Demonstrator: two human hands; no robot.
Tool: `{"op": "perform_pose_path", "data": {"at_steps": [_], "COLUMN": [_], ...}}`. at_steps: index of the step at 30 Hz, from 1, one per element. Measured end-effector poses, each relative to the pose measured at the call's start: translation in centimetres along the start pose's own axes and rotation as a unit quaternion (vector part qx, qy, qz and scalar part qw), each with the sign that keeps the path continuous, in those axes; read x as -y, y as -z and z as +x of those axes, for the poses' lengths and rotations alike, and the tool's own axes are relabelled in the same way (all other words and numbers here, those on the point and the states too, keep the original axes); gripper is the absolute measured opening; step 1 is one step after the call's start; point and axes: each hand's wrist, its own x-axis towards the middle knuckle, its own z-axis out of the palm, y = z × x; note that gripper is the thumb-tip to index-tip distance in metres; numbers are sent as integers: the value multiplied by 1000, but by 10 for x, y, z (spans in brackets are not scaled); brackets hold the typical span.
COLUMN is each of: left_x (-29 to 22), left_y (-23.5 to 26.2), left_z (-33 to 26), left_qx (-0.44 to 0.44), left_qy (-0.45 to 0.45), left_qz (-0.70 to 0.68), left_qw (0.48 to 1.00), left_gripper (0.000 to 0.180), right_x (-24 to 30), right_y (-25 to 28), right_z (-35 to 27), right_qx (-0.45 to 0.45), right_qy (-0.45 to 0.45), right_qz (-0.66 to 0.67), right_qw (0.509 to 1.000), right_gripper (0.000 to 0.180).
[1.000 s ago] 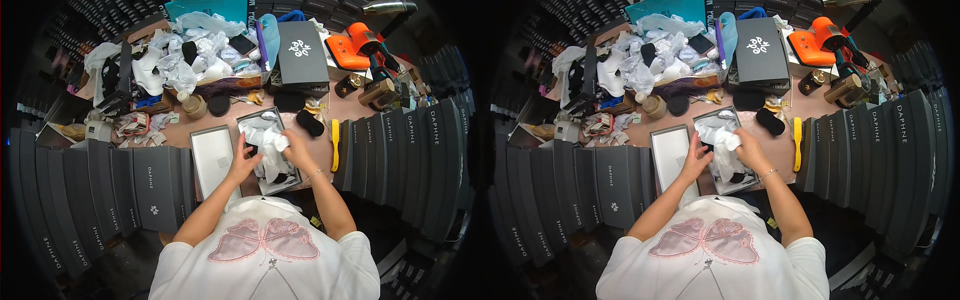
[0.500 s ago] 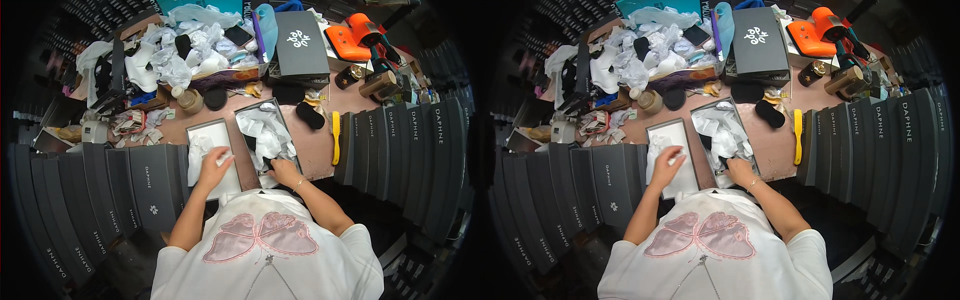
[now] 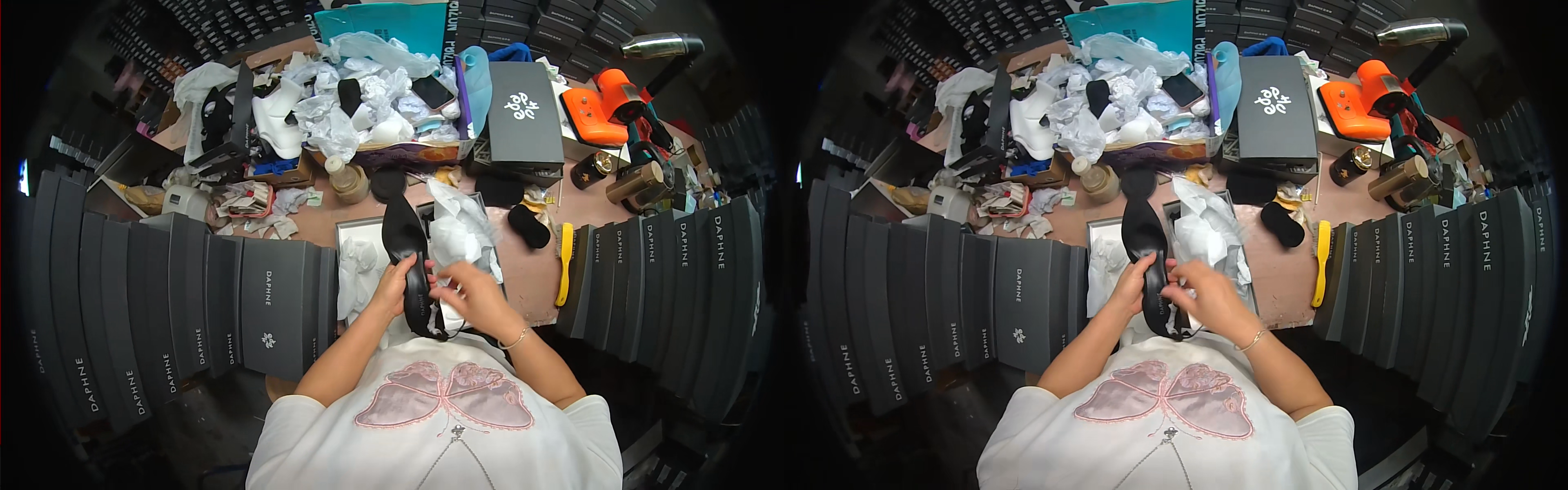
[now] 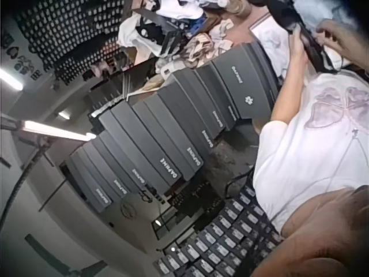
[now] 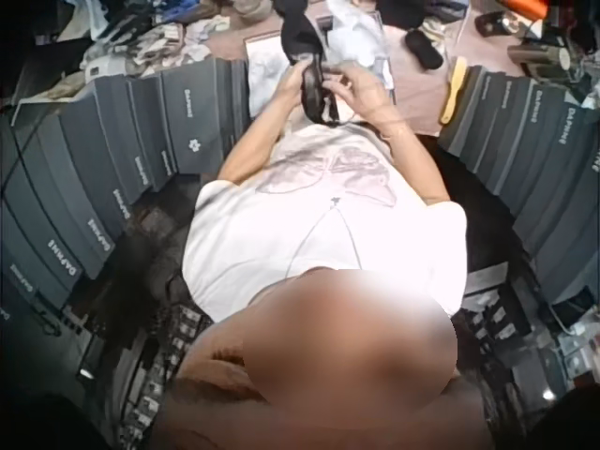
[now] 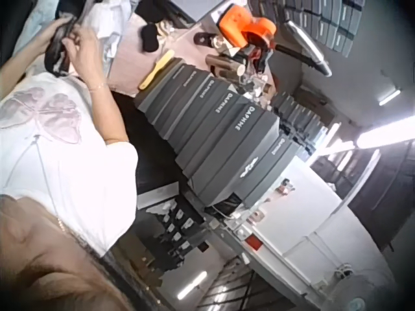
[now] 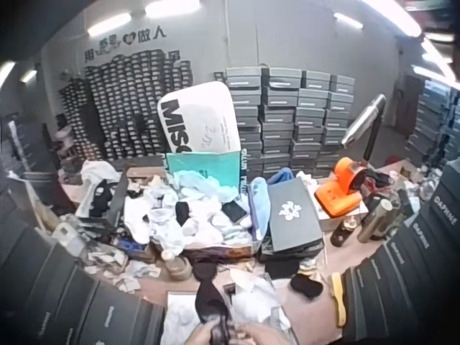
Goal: Packaging finished high-heeled shoes into boxes, including cleaning the soles with a brush and wrapping them in tissue paper.
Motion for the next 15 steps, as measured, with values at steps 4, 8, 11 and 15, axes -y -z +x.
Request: {"op": "perform_pose_path", "data": {"at_steps": [4,8,11,15], "left_x": [-22,-39,-49,-56], "left_y": [38,43,35,45], "left_z": [-24,-49,-68,-96], "left_qx": [33,1,-20,4], "left_qy": [74,38,4,-54], "left_qz": [-41,0,27,-10], "left_qw": [996,999,999,998], "left_gripper": [47,48,47,47], "right_x": [-61,-133,-169,-121], "right_y": [7,-25,-37,-12], "right_z": [17,37,48,63], "right_qx": [-125,-53,-6,-157], "right_qy": [24,2,-20,45], "right_qz": [-326,-296,-345,-163], "right_qw": [937,954,938,973], "right_gripper": [66,63,37,22]}}
